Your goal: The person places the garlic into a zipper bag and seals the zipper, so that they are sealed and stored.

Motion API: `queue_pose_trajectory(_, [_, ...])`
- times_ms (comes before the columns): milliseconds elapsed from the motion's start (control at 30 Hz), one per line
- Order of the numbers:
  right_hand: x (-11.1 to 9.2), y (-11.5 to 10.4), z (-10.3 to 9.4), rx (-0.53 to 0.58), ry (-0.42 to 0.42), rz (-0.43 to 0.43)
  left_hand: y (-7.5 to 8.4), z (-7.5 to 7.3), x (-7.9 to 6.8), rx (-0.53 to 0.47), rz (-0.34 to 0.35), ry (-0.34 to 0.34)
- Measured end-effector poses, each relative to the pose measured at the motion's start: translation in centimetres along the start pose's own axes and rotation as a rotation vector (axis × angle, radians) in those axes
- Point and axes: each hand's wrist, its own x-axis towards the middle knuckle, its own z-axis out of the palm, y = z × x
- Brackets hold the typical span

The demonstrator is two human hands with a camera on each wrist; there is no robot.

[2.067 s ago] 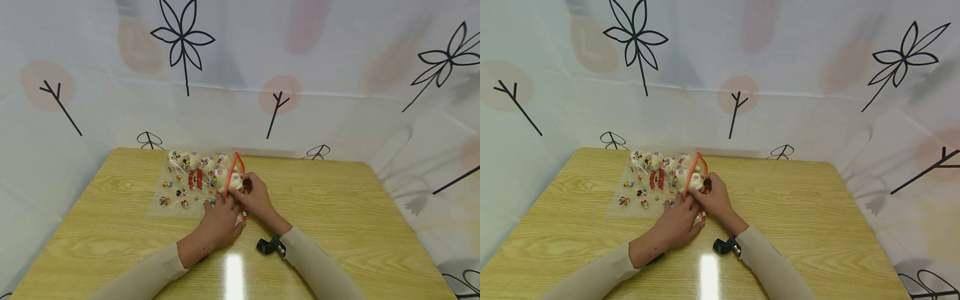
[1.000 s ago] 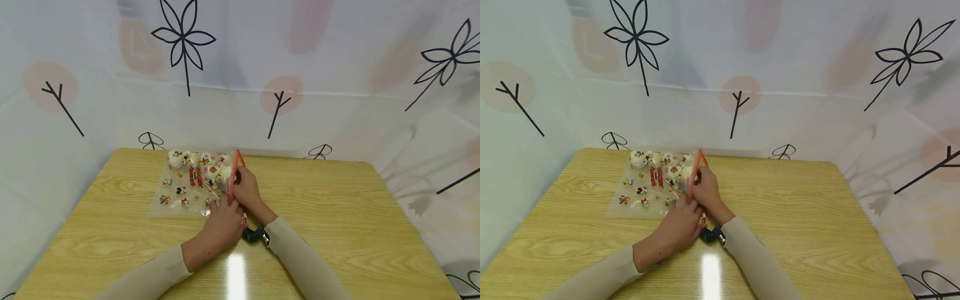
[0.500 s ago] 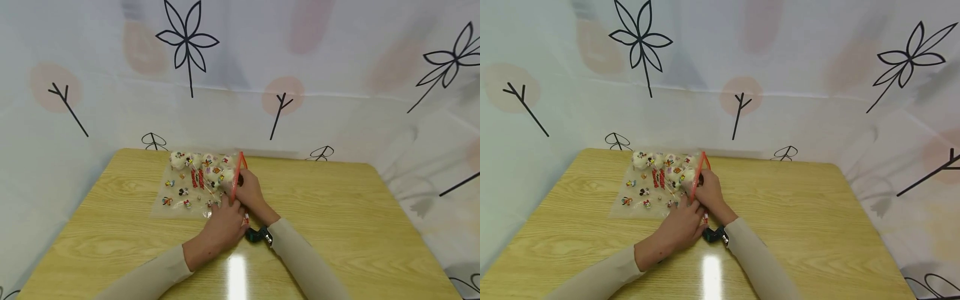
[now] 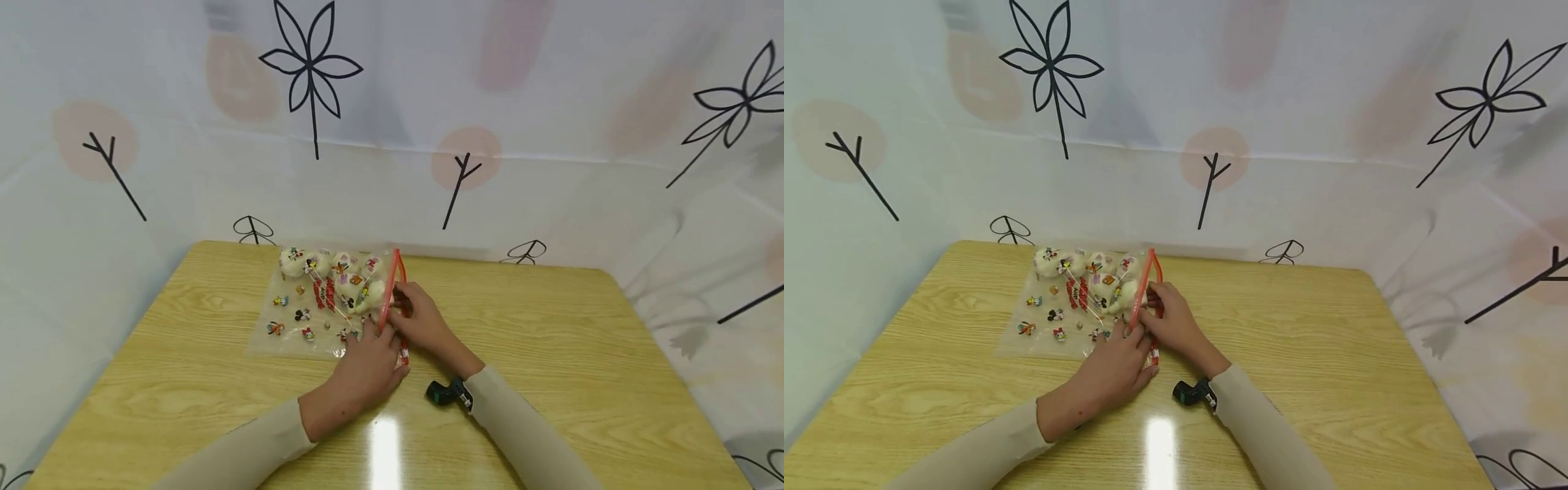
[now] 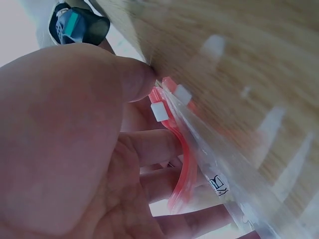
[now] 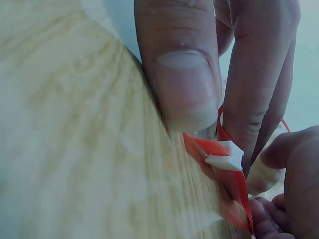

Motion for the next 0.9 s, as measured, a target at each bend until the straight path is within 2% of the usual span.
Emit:
queue_pose_trajectory(200, [-0.3,-0.1,-0.1,0.059,0.020,0.029,0.0,0.1,0.1,-0.036,0.000,-0.028])
queue_pose_trajectory(433, [0.0,0.3,0.1,0.162,0.109,0.154,-0.1,-0.1,0.2,-0.032,-0.002,-0.045])
queue_pose_trajectory(567, [0.4,0.3,0.5,0.160,0.111,0.137,-0.1,-0.3,0.2,-0.055,0.003,-0.036])
queue_pose_trajectory(700, [0.8,0.1,1.1,0.097,0.091,0.094,0.1,-0.3,0.2,-0.040,0.028,-0.033])
queue_pose_trajectory(900, [1.9,-0.4,2.4,0.086,0.114,0.124,0.2,-0.2,0.0,-0.002,0.049,0.013])
